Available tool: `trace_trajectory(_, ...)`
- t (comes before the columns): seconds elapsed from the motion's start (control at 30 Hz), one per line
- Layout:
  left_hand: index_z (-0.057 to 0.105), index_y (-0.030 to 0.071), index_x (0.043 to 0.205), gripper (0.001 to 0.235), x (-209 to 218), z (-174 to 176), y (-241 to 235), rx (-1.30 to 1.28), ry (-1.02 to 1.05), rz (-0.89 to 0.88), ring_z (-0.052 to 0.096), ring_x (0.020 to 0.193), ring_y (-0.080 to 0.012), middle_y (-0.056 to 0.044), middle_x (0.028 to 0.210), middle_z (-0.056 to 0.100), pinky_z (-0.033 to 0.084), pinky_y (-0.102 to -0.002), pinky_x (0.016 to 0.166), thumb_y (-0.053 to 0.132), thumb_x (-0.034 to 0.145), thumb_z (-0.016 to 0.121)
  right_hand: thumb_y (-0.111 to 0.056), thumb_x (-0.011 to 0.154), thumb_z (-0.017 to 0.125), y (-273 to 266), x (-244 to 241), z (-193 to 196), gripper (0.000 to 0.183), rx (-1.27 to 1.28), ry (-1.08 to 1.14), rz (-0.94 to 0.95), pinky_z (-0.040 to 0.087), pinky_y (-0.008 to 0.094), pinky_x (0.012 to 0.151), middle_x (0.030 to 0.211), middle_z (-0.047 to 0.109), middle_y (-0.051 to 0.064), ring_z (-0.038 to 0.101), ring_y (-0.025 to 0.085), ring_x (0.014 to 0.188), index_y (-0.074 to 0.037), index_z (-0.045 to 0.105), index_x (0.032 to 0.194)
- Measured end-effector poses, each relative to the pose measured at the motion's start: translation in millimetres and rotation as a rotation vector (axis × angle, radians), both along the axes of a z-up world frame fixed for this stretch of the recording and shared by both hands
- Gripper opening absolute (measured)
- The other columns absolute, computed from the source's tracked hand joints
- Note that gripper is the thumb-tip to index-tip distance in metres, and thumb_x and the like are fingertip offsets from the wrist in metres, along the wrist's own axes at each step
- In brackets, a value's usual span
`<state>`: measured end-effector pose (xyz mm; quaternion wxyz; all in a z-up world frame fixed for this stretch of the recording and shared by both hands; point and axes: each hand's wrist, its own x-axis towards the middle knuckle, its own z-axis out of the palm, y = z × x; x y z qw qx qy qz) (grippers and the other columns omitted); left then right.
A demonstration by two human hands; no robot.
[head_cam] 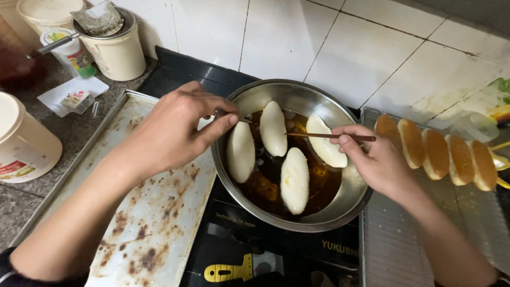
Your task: The person dips sliced buns into a pan of oil and places them on a wire rack. They then add whole buns to the oil and uses chopsticks to submerge them. Finally, the person sprinkles shredded cheese onto a tray of prepared buns topped with ham and corn.
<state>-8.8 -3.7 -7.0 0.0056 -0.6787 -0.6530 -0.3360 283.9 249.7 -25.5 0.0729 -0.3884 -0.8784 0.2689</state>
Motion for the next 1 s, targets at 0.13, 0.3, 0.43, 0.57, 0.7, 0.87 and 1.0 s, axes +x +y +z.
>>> trace_trajectory(0.13, 0.087, 0.005, 0.117, 0.032, -2.1, 3.8, -1.8, -0.013, -0.012, 0.015, 0.086, 0.107, -0.0329, -0.013, 0.127, 0.089, 0.044, -0.065, 0.127, 0.029, 0.115, 0.066, -0.033, 0.113, 0.057, 0.4, 2.6, 1.0, 0.038, -0.013, 0.011, -0.006, 0.058, 0.03, 0.068, 0.135, 0.089, 0.001, 0.082, 0.016, 0.09, -0.022, 0.076, 0.144)
trace_trajectory(0.3, 0.085, 0.004, 0.122, 0.032, -2.5, 4.7, -2.2, 0.013, -0.008, 0.004, 0.082, 0.109, -0.0326, -0.013, 0.125, 0.088, 0.056, -0.055, 0.111, 0.028, 0.115, 0.065, -0.031, 0.115, 0.052, 4.8, 15.9, 10.7, 0.038, 0.088, 0.033, 0.063, 0.058, 0.03, 0.058, 0.13, 0.09, 0.002, 0.086, 0.016, 0.093, -0.017, 0.072, 0.145)
trace_trajectory(0.43, 0.088, 0.003, 0.104, 0.038, 3.8, -8.1, 6.5, -0.098, -0.061, 0.009, 0.086, 0.112, -0.0309, -0.013, 0.125, 0.091, 0.057, -0.054, 0.125, 0.032, 0.115, 0.066, -0.035, 0.114, 0.052, -2.4, 26.3, 16.1, 0.041, 0.086, 0.032, 0.047, 0.066, 0.033, 0.082, 0.129, 0.091, 0.004, 0.087, 0.019, 0.113, -0.019, 0.074, 0.144)
trace_trajectory(0.57, 0.089, 0.007, 0.112, 0.033, 7.7, -12.5, 12.1, -0.113, -0.06, -0.01, 0.085, 0.111, -0.03, -0.011, 0.126, 0.091, 0.053, -0.057, 0.123, 0.031, 0.113, 0.067, -0.037, 0.112, 0.054, -8.0, 34.7, 16.9, 0.041, 0.054, 0.048, 0.041, 0.065, 0.035, 0.102, 0.128, 0.092, 0.001, 0.086, 0.018, 0.121, -0.021, 0.076, 0.142)
trace_trajectory(0.7, 0.087, 0.005, 0.115, 0.033, 8.4, -15.9, 13.6, -0.151, -0.073, -0.009, 0.092, 0.1, -0.028, -0.015, 0.124, 0.091, 0.047, -0.059, 0.133, 0.03, 0.114, 0.065, -0.036, 0.112, 0.056, -8.7, 39.4, 13.3, 0.039, 0.065, 0.062, 0.036, 0.066, 0.031, 0.092, 0.128, 0.092, -0.002, 0.086, 0.015, 0.118, -0.021, 0.078, 0.141)
trace_trajectory(0.87, 0.087, 0.006, 0.118, 0.035, 8.3, -17.3, 13.7, -0.169, -0.061, 0.01, 0.089, 0.108, -0.0296, -0.014, 0.128, 0.09, 0.053, -0.057, 0.126, 0.033, 0.113, 0.065, -0.033, 0.111, 0.062, -4.3, 47.3, 2.9, 0.034, 0.063, 0.18, 0.049, 0.066, 0.028, 0.09, 0.122, 0.092, -0.001, 0.087, 0.014, 0.11, -0.02, 0.08, 0.137)
trace_trajectory(1.0, 0.085, 0.001, 0.118, 0.032, 6.6, -3.6, 5.9, -0.046, -0.011, -0.032, 0.089, 0.104, -0.0302, -0.018, 0.12, 0.091, 0.066, -0.049, 0.117, 0.026, 0.115, 0.065, -0.034, 0.111, 0.061, -3.9, 52.4, 7.7, 0.034, 0.103, 0.178, 0.056, 0.066, 0.029, 0.087, 0.123, 0.093, -0.002, 0.088, 0.013, 0.114, -0.021, 0.08, 0.137)
